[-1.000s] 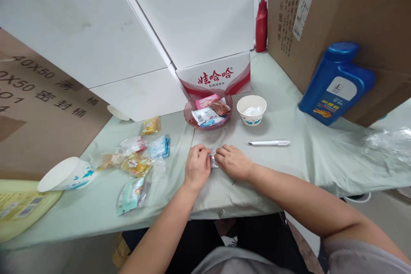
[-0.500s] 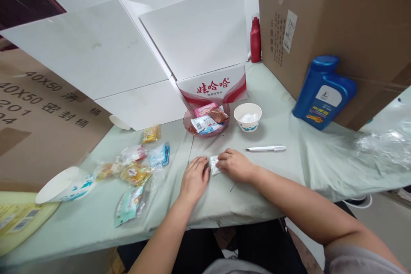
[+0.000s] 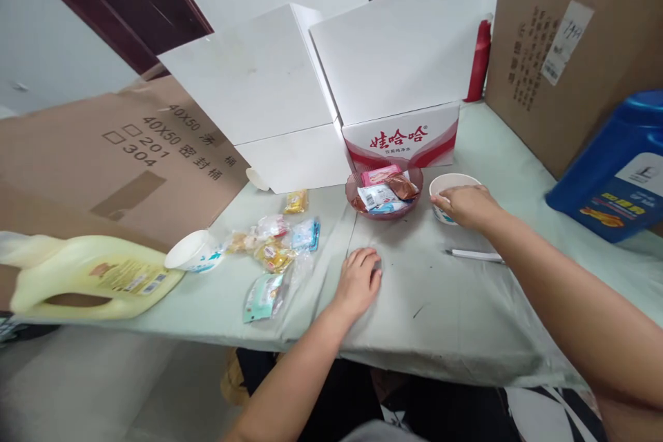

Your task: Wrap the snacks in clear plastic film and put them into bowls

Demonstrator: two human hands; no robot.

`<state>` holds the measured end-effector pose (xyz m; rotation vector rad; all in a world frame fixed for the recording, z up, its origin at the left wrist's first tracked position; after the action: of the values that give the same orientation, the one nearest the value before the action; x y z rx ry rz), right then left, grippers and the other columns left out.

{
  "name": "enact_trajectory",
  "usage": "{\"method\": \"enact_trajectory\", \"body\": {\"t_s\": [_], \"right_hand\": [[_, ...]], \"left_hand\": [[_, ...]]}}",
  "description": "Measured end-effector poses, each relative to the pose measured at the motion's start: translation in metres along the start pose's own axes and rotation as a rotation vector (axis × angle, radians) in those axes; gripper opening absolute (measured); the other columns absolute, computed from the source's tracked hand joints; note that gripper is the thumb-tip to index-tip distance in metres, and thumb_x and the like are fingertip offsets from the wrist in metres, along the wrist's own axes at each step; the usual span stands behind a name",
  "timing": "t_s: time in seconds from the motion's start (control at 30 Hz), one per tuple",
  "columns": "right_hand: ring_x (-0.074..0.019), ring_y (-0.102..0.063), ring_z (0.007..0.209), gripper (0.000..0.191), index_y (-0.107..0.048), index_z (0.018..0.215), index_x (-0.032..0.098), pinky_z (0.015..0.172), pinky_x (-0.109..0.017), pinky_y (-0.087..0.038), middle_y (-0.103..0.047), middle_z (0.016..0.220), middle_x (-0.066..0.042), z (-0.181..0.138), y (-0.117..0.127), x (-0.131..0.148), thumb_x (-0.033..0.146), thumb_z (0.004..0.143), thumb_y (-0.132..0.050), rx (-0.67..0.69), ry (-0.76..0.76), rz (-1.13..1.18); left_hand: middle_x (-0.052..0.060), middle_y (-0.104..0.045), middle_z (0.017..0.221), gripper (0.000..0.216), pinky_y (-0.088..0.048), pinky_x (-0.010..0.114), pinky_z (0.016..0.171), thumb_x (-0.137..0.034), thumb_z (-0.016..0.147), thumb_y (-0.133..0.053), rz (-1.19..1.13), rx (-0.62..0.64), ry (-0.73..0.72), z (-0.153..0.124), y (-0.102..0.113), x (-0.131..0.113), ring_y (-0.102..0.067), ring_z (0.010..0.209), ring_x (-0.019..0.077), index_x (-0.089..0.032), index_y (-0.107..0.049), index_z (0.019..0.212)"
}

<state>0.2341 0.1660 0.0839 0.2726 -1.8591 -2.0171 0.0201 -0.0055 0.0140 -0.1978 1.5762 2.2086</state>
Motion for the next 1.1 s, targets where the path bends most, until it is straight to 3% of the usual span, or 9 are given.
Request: {"method": "enact_trajectory", "body": {"t_s": [0.17,0.3,0.37,0.5,0.63,0.73,0.83,0.97,1.1], "right_hand": [[-0.0283,-0.062,0.102,0.051,-0.069,0.105,0.016,0.087,-0.041,-0.045,-0.072,0.105,-0.013,-0.067,0.030,0.005,0.051,0.097,-0.032,-0.414,0.165,0.034],[-0.0282,-0.065,0.095,0.045,-0.069,0.104,0.021,0.081,-0.043,-0.047,-0.072,0.101,-0.009,-0.115,-0.008,-0.012,0.053,0.093,-0.040,-0.265,0.201,-0.012],[-0.0303,-0.064,0.097,0.039,-0.069,0.107,0.021,0.078,-0.045,-0.049,-0.071,0.107,-0.010,-0.128,-0.033,-0.025,0.046,0.090,-0.045,-0.208,0.122,-0.053],[-0.0299,-0.063,0.093,0.036,-0.067,0.114,0.018,0.076,-0.044,-0.050,-0.070,0.103,-0.012,-0.139,-0.060,-0.032,0.026,0.091,-0.040,-0.169,0.039,-0.056],[-0.0262,-0.063,0.087,0.033,-0.067,0.110,0.016,0.078,-0.041,-0.051,-0.068,0.095,-0.012,-0.137,-0.054,-0.010,0.021,0.091,-0.040,-0.197,0.102,0.072],[-0.0229,-0.064,0.084,0.033,-0.064,0.115,0.019,0.075,-0.037,-0.052,-0.066,0.101,-0.011,-0.130,-0.040,0.018,0.021,0.094,-0.040,-0.249,0.146,0.199],[-0.0210,-0.063,0.083,0.033,-0.061,0.120,0.021,0.072,-0.033,-0.050,-0.065,0.104,-0.010,-0.118,-0.031,0.055,0.019,0.095,-0.039,-0.266,0.237,0.251],[-0.0199,-0.059,0.080,0.037,-0.061,0.121,0.020,0.068,-0.030,-0.043,-0.064,0.100,-0.010,-0.094,-0.035,0.110,0.011,0.093,-0.039,-0.199,0.362,0.159],[-0.0215,-0.058,0.082,0.035,-0.064,0.115,0.018,0.070,-0.033,-0.038,-0.063,0.098,-0.011,-0.070,-0.043,0.145,0.008,0.089,-0.043,-0.094,0.444,0.040]], "left_hand": [[0.010,-0.063,0.119,0.026,-0.045,0.040,0.102,-0.018,0.088,-0.050,0.157,-0.050,0.111,0.013,0.072,0.048,-0.056,0.116,0.0246,-0.020,-0.060,0.113],[0.021,-0.060,0.125,0.046,-0.047,0.048,0.093,-0.038,0.085,-0.060,0.583,0.259,0.560,0.039,0.105,0.131,-0.056,0.117,0.0375,-0.012,-0.055,0.124],[0.023,-0.064,0.115,0.043,-0.050,0.046,0.087,-0.034,0.081,-0.064,0.605,0.368,0.568,0.049,0.099,0.142,-0.061,0.108,0.0373,-0.011,-0.060,0.116],[0.015,-0.067,0.114,0.029,-0.048,0.037,0.093,-0.012,0.084,-0.053,0.532,0.414,0.290,0.053,0.060,0.097,-0.062,0.109,0.0269,-0.017,-0.064,0.110],[0.009,-0.058,0.134,0.041,-0.045,0.038,0.103,-0.003,0.084,-0.045,0.415,0.398,-0.007,0.031,0.018,0.032,-0.054,0.122,0.0237,-0.021,-0.062,0.116],[0.006,-0.058,0.135,0.038,-0.045,0.042,0.106,-0.003,0.081,-0.049,0.230,0.233,-0.217,0.020,0.003,0.009,-0.051,0.128,0.0246,-0.023,-0.064,0.110],[0.007,-0.065,0.123,0.029,-0.048,0.043,0.104,-0.004,0.081,-0.050,-0.024,0.017,-0.312,0.018,0.005,0.012,-0.055,0.123,0.0222,-0.022,-0.064,0.099],[0.010,-0.064,0.115,0.019,-0.052,0.038,0.095,-0.014,0.082,-0.055,-0.220,-0.220,-0.178,0.021,0.021,0.037,-0.062,0.109,0.0202,-0.020,-0.057,0.100],[0.012,-0.062,0.108,0.023,-0.047,0.044,0.096,-0.019,0.080,-0.056,-0.102,-0.463,0.043,0.015,0.040,0.064,-0.059,0.107,0.0249,-0.018,-0.053,0.103]]}}
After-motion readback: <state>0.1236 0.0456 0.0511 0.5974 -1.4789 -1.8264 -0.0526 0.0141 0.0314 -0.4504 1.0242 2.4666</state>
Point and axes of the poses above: each hand's wrist, its own z-axis towards the middle knuckle, its own y-axis out of the back of the hand, x = y × z, the point moved 7 cm from there along z, towards the middle knuckle
